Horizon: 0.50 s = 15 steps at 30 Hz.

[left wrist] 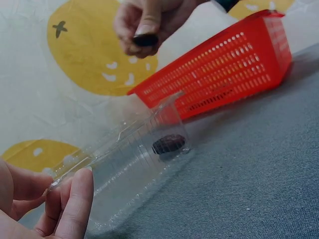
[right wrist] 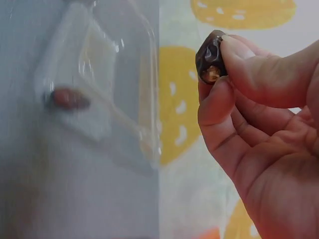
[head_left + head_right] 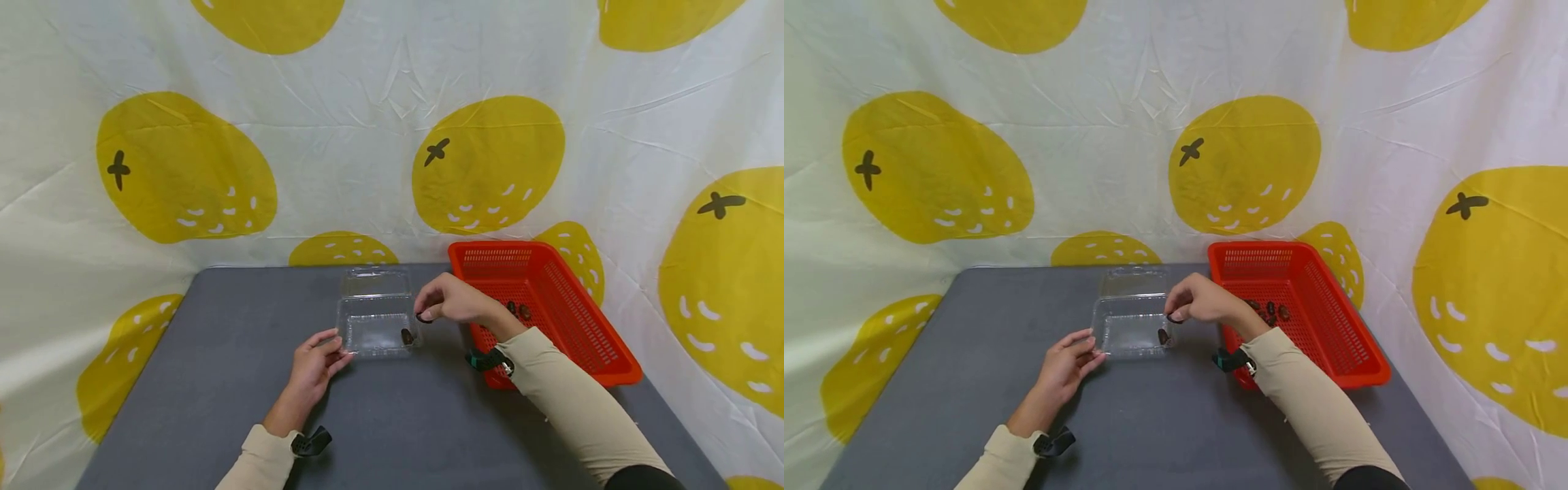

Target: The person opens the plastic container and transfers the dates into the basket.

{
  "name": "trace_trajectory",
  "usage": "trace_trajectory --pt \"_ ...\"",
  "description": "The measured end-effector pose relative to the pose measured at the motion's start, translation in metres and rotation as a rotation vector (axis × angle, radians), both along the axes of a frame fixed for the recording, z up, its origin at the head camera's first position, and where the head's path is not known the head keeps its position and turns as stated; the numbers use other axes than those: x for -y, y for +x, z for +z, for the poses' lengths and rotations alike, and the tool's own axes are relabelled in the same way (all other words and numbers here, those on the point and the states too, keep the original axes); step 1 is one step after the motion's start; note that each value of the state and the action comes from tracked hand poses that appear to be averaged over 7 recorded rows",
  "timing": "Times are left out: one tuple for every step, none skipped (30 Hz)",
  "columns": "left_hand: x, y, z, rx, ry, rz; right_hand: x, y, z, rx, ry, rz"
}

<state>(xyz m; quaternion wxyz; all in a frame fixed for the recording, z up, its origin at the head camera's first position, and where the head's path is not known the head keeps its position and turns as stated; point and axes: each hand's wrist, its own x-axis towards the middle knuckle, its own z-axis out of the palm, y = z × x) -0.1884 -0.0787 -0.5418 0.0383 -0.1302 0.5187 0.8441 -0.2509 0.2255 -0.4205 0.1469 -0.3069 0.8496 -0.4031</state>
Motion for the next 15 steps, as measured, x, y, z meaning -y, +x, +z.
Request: trace_trajectory --pt "0.000 0.000 0.000 0.003 -0.001 0.002 -0.006 0.001 0.001 0.000 0.003 -0.022" --pt "0.000 0.000 0.000 0.004 -0.001 0.003 -0.012 0.002 0.001 -0.008 0.010 -0.044" --pt "0.000 0.000 0.000 0.000 -0.004 0.000 -0.019 0.002 0.001 -0.011 0.016 -0.068" --pt "0.000 -0.001 -0.001 0.002 -0.006 0.001 -0.025 0.003 0.000 -0.012 0.025 -0.094" --pt "0.001 -0.001 -0.001 0.003 -0.008 0.001 -0.031 0.003 0.000 -0.014 0.032 -0.114" --pt "0.001 -0.001 -0.001 0.005 -0.008 0.003 -0.037 0.004 0.001 -0.017 0.037 -0.131" --pt "0.001 -0.002 -0.001 0.007 -0.012 0.002 -0.043 0.004 0.001 -0.013 0.041 -0.148" --pt "0.000 -0.002 -0.002 0.008 -0.013 0.001 -0.050 0.004 0.000 -0.015 0.045 -0.163" --pt "0.000 -0.003 -0.002 0.010 -0.017 0.000 -0.056 0.004 0.000 -0.010 0.048 -0.178" --pt "0.000 -0.003 -0.002 0.016 -0.017 0.003 -0.062 0.005 0.000 0.001 0.048 -0.193" --pt "0.000 -0.003 -0.003 0.017 -0.018 0.003 -0.068 0.005 0.000 0.007 0.045 -0.202" --pt "0.000 -0.003 -0.003 0.019 -0.018 0.001 -0.074 0.006 0.000 0.009 0.040 -0.207" --pt "0.000 -0.003 -0.003 0.019 -0.020 -0.001 -0.080 0.006 -0.001 0.015 0.042 -0.217" --pt "0.000 -0.003 -0.002 0.021 -0.019 -0.002 -0.086 0.006 -0.002 0.016 0.045 -0.228" --pt "0.000 -0.003 -0.002 0.021 -0.019 -0.004 -0.091 0.006 -0.002 0.015 0.050 -0.239"
